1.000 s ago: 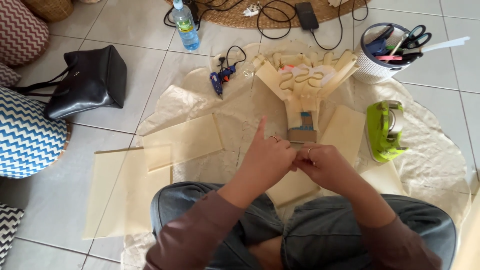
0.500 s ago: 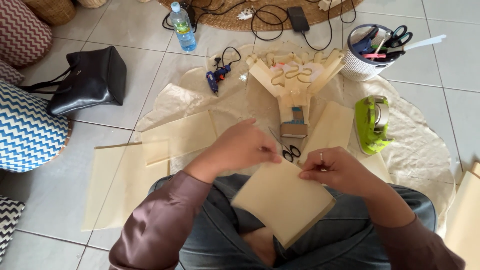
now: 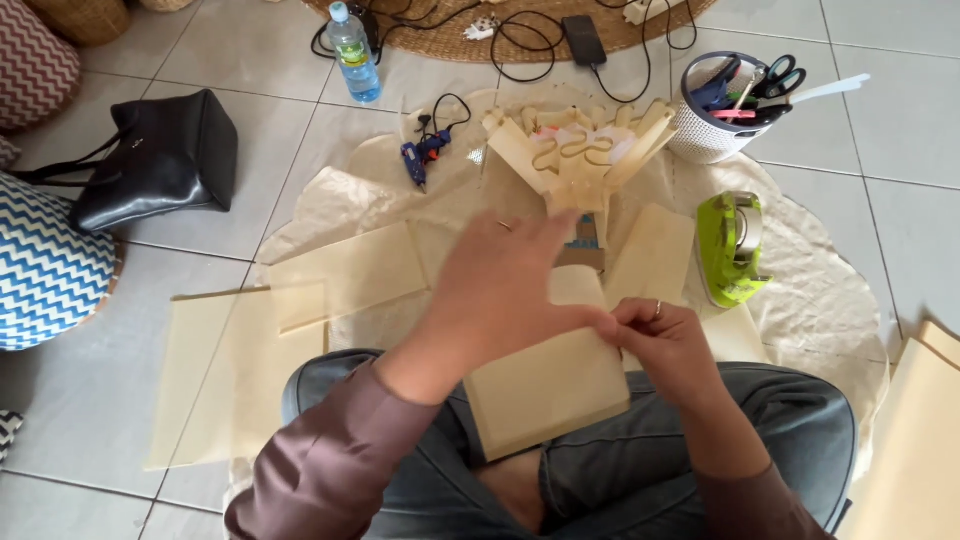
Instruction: Assembling a gift bouquet by folding and cutting wrapping paper and arranging it around a teddy bear and flowers.
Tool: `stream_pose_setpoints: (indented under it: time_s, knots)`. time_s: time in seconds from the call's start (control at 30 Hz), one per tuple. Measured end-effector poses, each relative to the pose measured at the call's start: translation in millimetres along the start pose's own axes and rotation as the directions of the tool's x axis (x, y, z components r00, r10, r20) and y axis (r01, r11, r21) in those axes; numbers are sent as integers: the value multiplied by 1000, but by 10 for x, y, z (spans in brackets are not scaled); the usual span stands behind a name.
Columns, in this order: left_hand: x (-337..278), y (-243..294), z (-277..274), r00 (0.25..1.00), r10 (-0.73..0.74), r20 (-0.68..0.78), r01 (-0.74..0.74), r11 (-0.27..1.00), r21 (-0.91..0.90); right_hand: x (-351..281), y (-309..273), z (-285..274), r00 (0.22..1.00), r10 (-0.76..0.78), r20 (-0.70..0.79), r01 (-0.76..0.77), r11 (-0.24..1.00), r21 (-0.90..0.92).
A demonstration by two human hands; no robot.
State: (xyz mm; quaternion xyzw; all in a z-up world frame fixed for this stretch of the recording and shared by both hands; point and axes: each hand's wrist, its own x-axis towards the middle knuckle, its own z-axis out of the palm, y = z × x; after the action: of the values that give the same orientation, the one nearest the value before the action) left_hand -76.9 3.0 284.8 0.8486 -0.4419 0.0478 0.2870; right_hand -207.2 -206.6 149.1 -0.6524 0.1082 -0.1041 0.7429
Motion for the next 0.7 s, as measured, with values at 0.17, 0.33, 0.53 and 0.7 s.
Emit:
stream_pose_setpoints:
  time_s: [0.17, 0.33, 0.53, 0.7]
  knots:
    - [128, -92, 76, 930, -107, 351, 174, 971, -164, -58, -38, 110, 1000, -8, 9, 8, 1000, 9]
    - [88, -147, 100, 930, -89, 356, 172, 963, -208, -92, -74, 84, 997, 69, 42, -66, 995, -69]
    - [49, -190, -65, 945, -54, 321, 152, 946, -288, -191, -199, 131, 989, 66, 132, -35, 974, -224]
    - [25, -444, -180, 970, -127, 206, 207, 877, -435, -293, -273, 96, 990, 39, 137, 43, 838, -545]
